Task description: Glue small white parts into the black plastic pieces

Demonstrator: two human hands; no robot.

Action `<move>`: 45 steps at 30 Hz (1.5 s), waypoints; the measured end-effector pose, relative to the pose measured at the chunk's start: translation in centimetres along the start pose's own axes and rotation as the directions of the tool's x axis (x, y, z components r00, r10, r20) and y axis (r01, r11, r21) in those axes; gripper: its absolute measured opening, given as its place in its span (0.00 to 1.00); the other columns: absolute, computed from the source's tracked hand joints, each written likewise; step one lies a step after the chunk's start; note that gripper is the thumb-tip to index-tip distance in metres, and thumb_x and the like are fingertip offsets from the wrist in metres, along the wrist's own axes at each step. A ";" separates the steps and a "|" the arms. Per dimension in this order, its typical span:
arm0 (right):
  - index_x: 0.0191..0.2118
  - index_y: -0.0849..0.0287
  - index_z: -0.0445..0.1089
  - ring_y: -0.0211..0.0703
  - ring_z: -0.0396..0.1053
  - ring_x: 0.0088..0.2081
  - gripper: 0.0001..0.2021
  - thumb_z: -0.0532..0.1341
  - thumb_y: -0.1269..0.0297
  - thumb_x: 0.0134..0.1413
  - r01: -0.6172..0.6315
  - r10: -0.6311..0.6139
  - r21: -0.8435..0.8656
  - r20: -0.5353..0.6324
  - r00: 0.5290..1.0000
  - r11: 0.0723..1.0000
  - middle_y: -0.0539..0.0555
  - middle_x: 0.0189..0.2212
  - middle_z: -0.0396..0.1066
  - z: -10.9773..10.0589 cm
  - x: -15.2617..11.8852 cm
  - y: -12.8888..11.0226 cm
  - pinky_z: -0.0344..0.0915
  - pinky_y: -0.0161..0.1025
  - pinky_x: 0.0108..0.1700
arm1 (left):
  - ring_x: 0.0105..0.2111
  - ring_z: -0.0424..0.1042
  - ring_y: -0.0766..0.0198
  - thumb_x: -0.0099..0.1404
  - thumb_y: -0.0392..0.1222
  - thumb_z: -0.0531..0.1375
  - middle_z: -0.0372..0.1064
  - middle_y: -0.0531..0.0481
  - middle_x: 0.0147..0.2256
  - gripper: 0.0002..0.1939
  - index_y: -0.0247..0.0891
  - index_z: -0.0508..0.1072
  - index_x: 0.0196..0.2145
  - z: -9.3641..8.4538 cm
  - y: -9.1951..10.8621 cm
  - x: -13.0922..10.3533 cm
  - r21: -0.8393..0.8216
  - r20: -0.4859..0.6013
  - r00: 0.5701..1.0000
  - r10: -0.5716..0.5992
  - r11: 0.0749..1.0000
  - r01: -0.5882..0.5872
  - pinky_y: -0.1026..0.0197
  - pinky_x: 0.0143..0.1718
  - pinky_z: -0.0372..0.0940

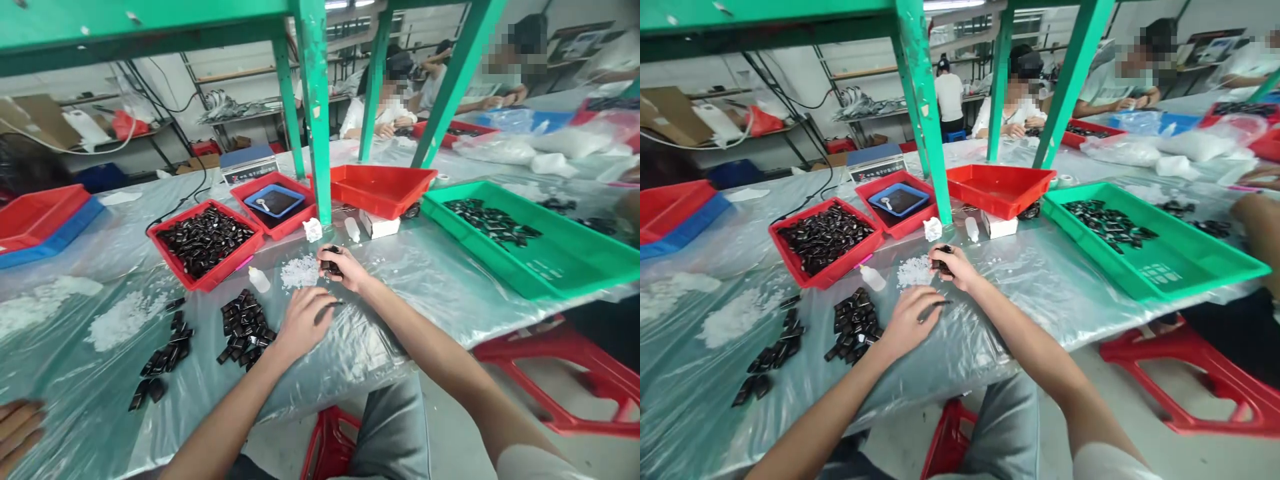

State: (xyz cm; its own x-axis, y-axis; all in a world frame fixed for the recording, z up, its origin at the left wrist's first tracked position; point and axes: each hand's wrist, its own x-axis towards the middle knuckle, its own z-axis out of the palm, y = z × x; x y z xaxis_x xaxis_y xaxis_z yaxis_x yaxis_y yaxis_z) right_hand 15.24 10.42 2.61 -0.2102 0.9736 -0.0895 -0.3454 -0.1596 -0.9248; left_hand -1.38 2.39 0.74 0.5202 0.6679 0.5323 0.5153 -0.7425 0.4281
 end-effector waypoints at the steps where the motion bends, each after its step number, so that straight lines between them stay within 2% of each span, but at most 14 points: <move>1: 0.30 0.58 0.68 0.36 0.69 0.20 0.11 0.69 0.60 0.44 0.019 -0.021 -0.078 -0.014 1.000 0.997 0.46 0.22 0.66 0.1 0.0 0.1 0.42 0.27 0.13 | 0.44 0.71 0.58 0.69 0.37 0.58 0.74 0.47 0.41 0.08 0.41 0.75 0.44 -0.4 -0.6 0.2 -0.028 -0.110 0.992 -0.069 0.997 0.066 0.54 0.48 0.63; 3: 0.32 0.58 0.71 0.37 0.69 0.19 0.11 0.69 0.58 0.45 0.074 -0.081 -0.249 -0.021 0.996 0.966 0.46 0.20 0.66 0.5 -0.2 0.2 0.45 0.28 0.13 | 0.40 0.71 0.60 0.67 0.39 0.60 0.73 0.48 0.38 0.06 0.40 0.76 0.42 -1.2 -1.9 0.5 -0.134 -0.271 0.935 -0.231 0.970 0.201 0.57 0.45 0.64; 4: 0.34 0.58 0.72 0.37 0.68 0.19 0.12 0.69 0.58 0.46 0.096 -0.102 -0.316 0.000 0.995 0.944 0.46 0.20 0.66 0.8 -0.4 0.3 0.46 0.28 0.13 | 0.37 0.71 0.61 0.66 0.39 0.61 0.73 0.49 0.36 0.06 0.40 0.76 0.40 -1.5 -2.5 0.6 -0.212 -0.297 0.900 -0.318 0.941 0.262 0.58 0.42 0.65; 7: 0.39 0.58 0.74 0.38 0.69 0.19 0.15 0.69 0.54 0.48 0.108 -0.064 -0.389 0.124 0.990 0.915 0.47 0.20 0.68 1.5 -0.9 0.8 0.49 0.29 0.14 | 0.32 0.71 0.64 0.63 0.43 0.63 0.73 0.51 0.32 0.07 0.38 0.74 0.36 -1.9 -4.4 0.7 -0.471 -0.223 0.813 -0.538 0.790 0.393 0.62 0.36 0.64; 11: 0.38 0.59 0.74 0.36 0.66 0.19 0.16 0.68 0.51 0.49 0.154 -0.054 -0.428 0.236 0.970 0.891 0.47 0.21 0.68 2.1 -1.3 1.6 0.57 0.31 0.17 | 0.34 0.73 0.63 0.59 0.45 0.66 0.74 0.50 0.33 0.10 0.36 0.74 0.34 -1.4 -5.5 0.7 -0.616 -0.148 0.762 -0.630 0.662 0.427 0.63 0.36 0.64; 16: 0.32 0.59 0.72 0.35 0.60 0.19 0.16 0.67 0.50 0.51 0.223 -0.094 -0.521 0.262 0.960 0.824 0.47 0.21 0.66 2.0 -1.1 2.0 0.61 0.33 0.20 | 0.32 0.73 0.62 0.58 0.48 0.66 0.74 0.49 0.32 0.13 0.36 0.73 0.33 -1.3 -5.6 0.8 -0.662 -0.057 0.782 -0.621 0.610 0.436 0.63 0.32 0.65; 18: 0.32 0.59 0.72 0.36 0.61 0.20 0.15 0.66 0.50 0.52 0.266 -0.127 -0.560 0.275 0.953 0.785 0.48 0.21 0.67 1.9 -1.0 2.0 0.61 0.34 0.23 | 0.32 0.74 0.61 0.60 0.48 0.65 0.74 0.48 0.32 0.12 0.36 0.73 0.34 -1.9 -5.4 0.9 -0.613 -0.046 0.809 -0.587 0.655 0.441 0.63 0.31 0.65; 22: 0.32 0.59 0.73 0.41 0.67 0.28 0.14 0.65 0.51 0.54 0.372 -0.272 -0.652 0.254 0.928 0.661 0.52 0.27 0.72 1.6 -0.9 2.1 0.65 0.37 0.32 | 0.33 0.75 0.59 0.66 0.46 0.60 0.75 0.49 0.32 0.09 0.38 0.75 0.37 -3.7 -4.5 0.8 -0.138 -0.019 0.868 -0.496 0.861 0.489 0.61 0.35 0.65; 26: 0.33 0.59 0.74 0.43 0.68 0.30 0.15 0.64 0.51 0.54 0.348 -0.325 -0.715 0.177 0.929 0.607 0.53 0.29 0.74 1.3 -0.6 2.2 0.65 0.37 0.34 | 0.36 0.77 0.54 0.69 0.43 0.57 0.77 0.47 0.36 0.09 0.40 0.76 0.39 -4.7 -3.9 0.6 0.292 0.089 0.825 -0.559 0.806 0.515 0.58 0.37 0.66; 30: 0.33 0.60 0.74 0.42 0.68 0.29 0.14 0.64 0.52 0.53 0.342 -0.351 -0.720 0.144 0.925 0.604 0.53 0.28 0.74 1.1 -0.4 2.1 0.66 0.37 0.34 | 0.39 0.77 0.50 0.68 0.39 0.58 0.76 0.42 0.41 0.07 0.37 0.75 0.39 -4.5 -4.2 0.5 0.440 0.181 0.789 -0.588 0.766 0.469 0.57 0.37 0.68; 35: 0.33 0.59 0.74 0.43 0.69 0.30 0.13 0.64 0.52 0.54 0.360 -0.358 -0.729 0.167 0.918 0.582 0.53 0.30 0.75 1.2 -0.6 1.9 0.66 0.38 0.35 | 0.36 0.77 0.54 0.66 0.36 0.57 0.76 0.44 0.36 0.07 0.38 0.75 0.33 -4.4 -4.7 0.5 0.365 0.144 0.804 -0.577 0.786 0.499 0.59 0.36 0.67; 38: 0.33 0.59 0.74 0.44 0.71 0.32 0.13 0.63 0.53 0.54 0.380 -0.336 -0.734 0.217 0.917 0.564 0.54 0.31 0.76 1.6 -0.9 1.9 0.67 0.38 0.37 | 0.32 0.75 0.60 0.67 0.40 0.58 0.77 0.49 0.33 0.06 0.40 0.75 0.34 -4.4 -4.8 0.6 0.112 -0.032 0.845 -0.534 0.838 0.534 0.61 0.35 0.66; 41: 0.33 0.59 0.74 0.45 0.71 0.31 0.12 0.63 0.54 0.54 0.382 -0.294 -0.739 0.256 0.921 0.555 0.53 0.30 0.76 2.0 -1.3 2.0 0.67 0.39 0.38 | 0.31 0.74 0.64 0.68 0.44 0.58 0.77 0.52 0.32 0.08 0.40 0.75 0.35 -4.1 -4.7 0.7 -0.173 -0.201 0.840 -0.504 0.862 0.476 0.65 0.33 0.65; 45: 0.31 0.58 0.74 0.44 0.70 0.30 0.10 0.62 0.57 0.54 0.364 -0.232 -0.751 0.281 0.931 0.551 0.52 0.29 0.75 2.4 -1.5 2.1 0.67 0.38 0.36 | 0.27 0.71 0.66 0.67 0.44 0.58 0.76 0.52 0.31 0.08 0.39 0.75 0.36 -3.8 -4.6 0.7 -0.275 -0.219 0.846 -0.486 0.863 0.424 0.65 0.29 0.63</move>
State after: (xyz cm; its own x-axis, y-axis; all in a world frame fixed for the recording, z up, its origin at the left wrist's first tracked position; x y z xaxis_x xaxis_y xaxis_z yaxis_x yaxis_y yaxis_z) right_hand 12.67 8.20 1.71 -0.3729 0.8975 0.2353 0.4199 0.3894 -0.8198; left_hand -6.04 6.07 1.90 0.0402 0.9147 0.4022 0.4776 -0.3712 0.7963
